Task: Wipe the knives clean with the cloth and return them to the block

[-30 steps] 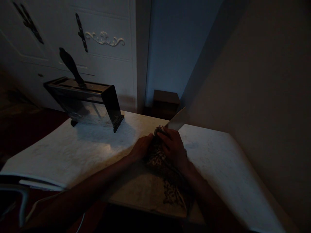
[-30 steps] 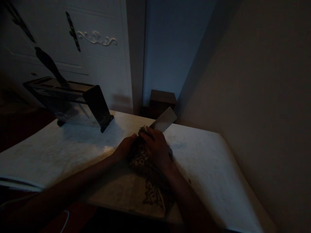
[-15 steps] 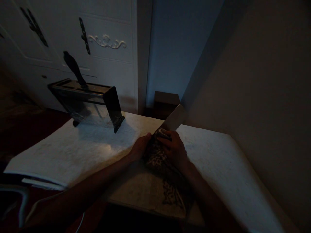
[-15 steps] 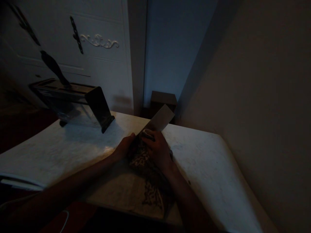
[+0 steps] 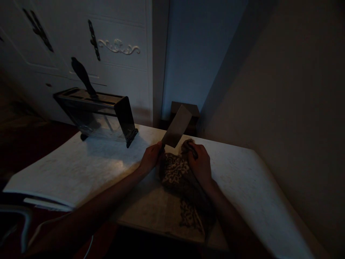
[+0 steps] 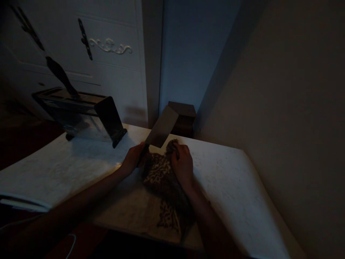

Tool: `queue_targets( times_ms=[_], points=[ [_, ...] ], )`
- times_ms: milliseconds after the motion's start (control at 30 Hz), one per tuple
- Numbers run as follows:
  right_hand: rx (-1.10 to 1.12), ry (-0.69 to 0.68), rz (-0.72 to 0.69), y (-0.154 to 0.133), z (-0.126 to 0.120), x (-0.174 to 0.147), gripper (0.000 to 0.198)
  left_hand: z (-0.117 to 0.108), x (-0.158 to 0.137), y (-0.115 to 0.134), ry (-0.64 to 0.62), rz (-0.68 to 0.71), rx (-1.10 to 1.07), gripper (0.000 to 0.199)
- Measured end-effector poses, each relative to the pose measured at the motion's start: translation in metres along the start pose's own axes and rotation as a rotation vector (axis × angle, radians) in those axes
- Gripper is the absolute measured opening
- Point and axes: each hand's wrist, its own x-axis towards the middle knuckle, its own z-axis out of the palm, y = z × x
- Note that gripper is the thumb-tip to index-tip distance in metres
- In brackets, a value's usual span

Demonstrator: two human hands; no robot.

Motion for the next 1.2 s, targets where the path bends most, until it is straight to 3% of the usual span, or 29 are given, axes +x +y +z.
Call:
queue_targets(
  times_ms=[100,200,400,567,667,900,1200],
  points=[
    [-0.029,0.161,-0.023,0.000,-0.003,0.002,0.034,-0.003,0.002,0.000,-0.017,-0.006,0.057,0.056],
    [-0.053,0.241,-0.159,-0.004,-0.004,-0.001,0.039,-0.003,0.001,0.000,-0.059,-0.038,0.091,0.057],
    [-0.028,0.040,-0.353,-0.017,0.000,-0.011,0.035,0.002,-0.005,0.002,-0.223,-0.080,0.099,0.056],
    [-0.106,0.004,-0.619,-0.027,-0.005,-0.007,0.032,0.002,-0.009,0.002,-0.337,-0.077,0.126,0.058],
    [-0.116,-0.020,-0.687,-0.024,-0.005,-0.003,0.035,0.004,-0.012,0.003,-0.367,-0.111,0.086,0.058],
    [-0.073,0.049,-0.556,0.000,-0.004,0.003,0.047,0.004,-0.011,0.000,-0.403,-0.164,0.064,0.060],
    [-0.137,0.105,-0.205,0.034,-0.005,0.007,0.052,0.003,-0.007,-0.009,-0.345,-0.194,0.035,0.061]
  ],
)
